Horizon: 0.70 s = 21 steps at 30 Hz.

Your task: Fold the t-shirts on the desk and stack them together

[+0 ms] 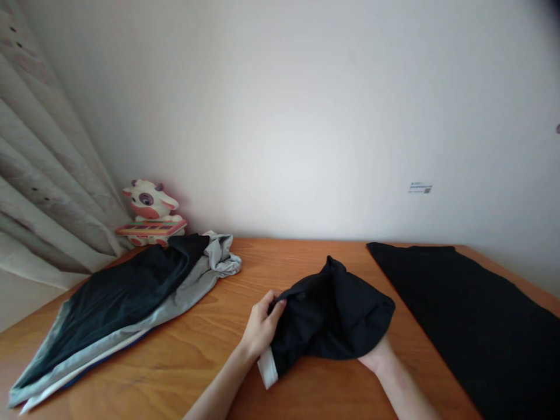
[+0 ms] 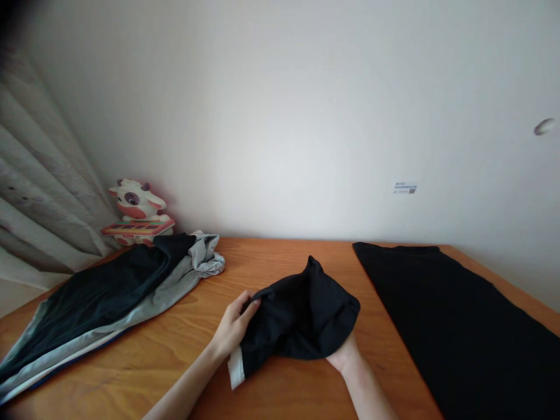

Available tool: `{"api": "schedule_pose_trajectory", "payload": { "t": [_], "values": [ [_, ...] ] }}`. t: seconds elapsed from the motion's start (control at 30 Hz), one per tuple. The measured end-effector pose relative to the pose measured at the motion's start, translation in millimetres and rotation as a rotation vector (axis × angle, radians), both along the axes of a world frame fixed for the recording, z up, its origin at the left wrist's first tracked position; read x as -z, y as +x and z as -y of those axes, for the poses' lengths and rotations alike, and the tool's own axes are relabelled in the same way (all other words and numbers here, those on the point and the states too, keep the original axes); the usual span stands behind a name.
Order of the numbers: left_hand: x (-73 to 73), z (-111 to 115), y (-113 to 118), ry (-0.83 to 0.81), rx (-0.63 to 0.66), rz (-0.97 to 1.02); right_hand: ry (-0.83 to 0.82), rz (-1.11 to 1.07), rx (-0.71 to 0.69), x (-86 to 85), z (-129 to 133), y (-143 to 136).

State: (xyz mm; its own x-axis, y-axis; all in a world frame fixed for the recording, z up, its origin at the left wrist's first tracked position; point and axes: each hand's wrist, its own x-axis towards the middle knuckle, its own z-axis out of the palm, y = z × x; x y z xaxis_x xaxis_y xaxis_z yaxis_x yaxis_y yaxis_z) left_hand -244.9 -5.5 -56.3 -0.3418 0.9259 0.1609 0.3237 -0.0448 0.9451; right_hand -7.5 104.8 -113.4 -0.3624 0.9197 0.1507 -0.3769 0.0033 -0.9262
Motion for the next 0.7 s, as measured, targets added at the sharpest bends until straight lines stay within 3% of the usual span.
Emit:
{"api": "schedule_pose_trajectory", "payload": {
  "t": [0.1, 0.2, 0.3, 0.37, 0.47, 0.53, 0.6, 0.7],
  "values": [
    [-5.2, 0, -15, 0.032, -0.163, 0.38, -0.15, -0.068, -0.052, -21.8, 6, -4],
    [-14.1, 0, -29, 0.099, -0.261, 0.661, -0.237, -0.144, -0.015, -41.0, 8, -5],
    [-20.0, 0, -41, 0.053, -0.341, 0.796, -0.217, 0.028, 0.083, -43.9, 6, -8],
    [-20.3, 0, -47, -0.019, -0.4, 0.824, -0.076, 0.286, 0.273, -37.8, 5, -11],
    [-18.1, -1, -51, -0.093, -0.484, 0.843, 0.354, 0.59, 0.66, -29.1, 7, -17],
    [-16.7, -1, -49, -0.11, -0.481, 0.879, 0.66, 0.67, 0.755, -29.5, 12, -18],
    [-15.0, 0, -45, -0.111, -0.402, 0.885, 0.883, 0.753, 0.63, -34.1, 19, -15],
    [-8.9, 2, -36, -0.027, -0.285, 0.696, 1.056, 0.925, 0.282, -40.8, 29, -10]
  ]
}}
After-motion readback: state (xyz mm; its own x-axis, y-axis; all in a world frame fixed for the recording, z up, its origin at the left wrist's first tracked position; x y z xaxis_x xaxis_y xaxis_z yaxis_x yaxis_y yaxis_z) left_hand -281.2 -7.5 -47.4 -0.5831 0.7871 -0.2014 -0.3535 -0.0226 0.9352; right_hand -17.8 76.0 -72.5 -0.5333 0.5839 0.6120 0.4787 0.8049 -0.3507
